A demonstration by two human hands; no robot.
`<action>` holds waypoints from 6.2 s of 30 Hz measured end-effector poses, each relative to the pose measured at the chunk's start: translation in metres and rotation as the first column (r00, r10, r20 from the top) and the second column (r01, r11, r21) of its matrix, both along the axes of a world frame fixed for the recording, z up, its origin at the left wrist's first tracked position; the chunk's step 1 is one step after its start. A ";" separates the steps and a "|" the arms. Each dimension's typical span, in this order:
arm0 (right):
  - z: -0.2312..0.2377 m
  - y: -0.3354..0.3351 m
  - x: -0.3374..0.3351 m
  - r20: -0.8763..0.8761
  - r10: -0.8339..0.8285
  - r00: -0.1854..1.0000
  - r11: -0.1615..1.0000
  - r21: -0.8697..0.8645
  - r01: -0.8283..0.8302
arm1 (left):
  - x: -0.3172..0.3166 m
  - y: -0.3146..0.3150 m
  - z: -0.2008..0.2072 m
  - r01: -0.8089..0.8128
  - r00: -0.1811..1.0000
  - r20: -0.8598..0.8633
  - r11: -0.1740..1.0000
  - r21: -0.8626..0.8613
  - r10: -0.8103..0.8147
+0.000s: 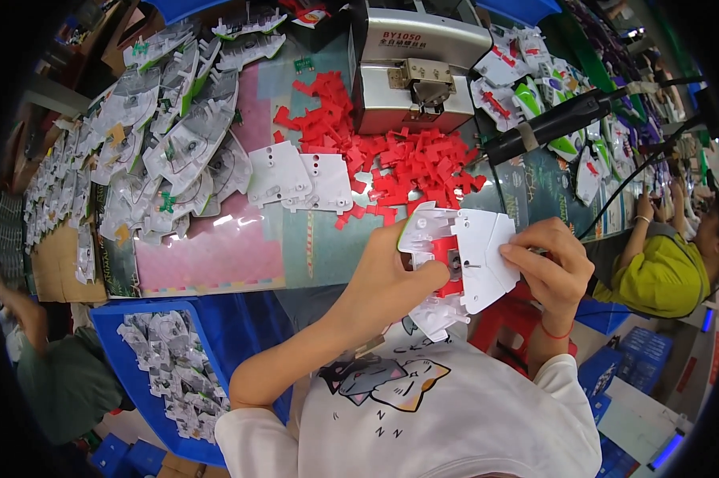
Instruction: The person assembles small plastic electronic components by inserting colored tabs into plastic housings, then secures them using a handheld power tool.
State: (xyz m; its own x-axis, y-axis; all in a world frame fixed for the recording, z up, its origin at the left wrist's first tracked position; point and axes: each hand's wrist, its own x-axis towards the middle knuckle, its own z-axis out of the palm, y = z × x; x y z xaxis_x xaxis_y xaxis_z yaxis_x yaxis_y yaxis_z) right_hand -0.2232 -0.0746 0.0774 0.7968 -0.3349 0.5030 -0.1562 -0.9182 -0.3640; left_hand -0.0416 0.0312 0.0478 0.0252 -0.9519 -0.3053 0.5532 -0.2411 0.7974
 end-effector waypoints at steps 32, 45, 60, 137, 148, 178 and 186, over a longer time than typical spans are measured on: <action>-0.016 0.016 0.018 -0.177 0.056 0.983 0.850 0.525 0.046 | -0.007 0.007 -0.005 -0.080 0.986 0.147 0.997 0.004 0.078; -0.018 0.006 0.006 -0.156 0.064 0.986 0.890 0.455 0.014 | -0.012 -0.005 -0.012 -0.084 0.995 0.067 0.987 0.136 0.076; -0.089 -0.086 0.021 0.409 -0.627 0.663 0.451 0.885 -0.119 | -0.007 0.007 -0.042 -0.239 0.945 -0.151 0.927 0.289 0.291; -0.018 -0.085 0.129 0.603 0.014 0.798 0.739 0.531 -0.414 | 0.022 -0.013 -0.035 -0.296 0.944 -0.095 0.938 0.182 0.316; -0.016 -0.071 0.131 0.536 -0.101 0.838 0.531 0.741 -0.410 | 0.019 -0.014 -0.045 -0.171 0.967 -0.137 0.945 0.278 0.216; -0.015 -0.052 0.108 0.657 0.213 0.723 0.402 0.616 -0.678 | 0.017 -0.021 -0.035 -0.084 0.996 -0.005 0.989 0.123 0.086; -0.021 -0.089 0.131 0.654 0.082 0.752 0.715 0.487 -0.502 | 0.019 -0.017 -0.045 -0.273 0.962 0.043 0.946 0.172 0.270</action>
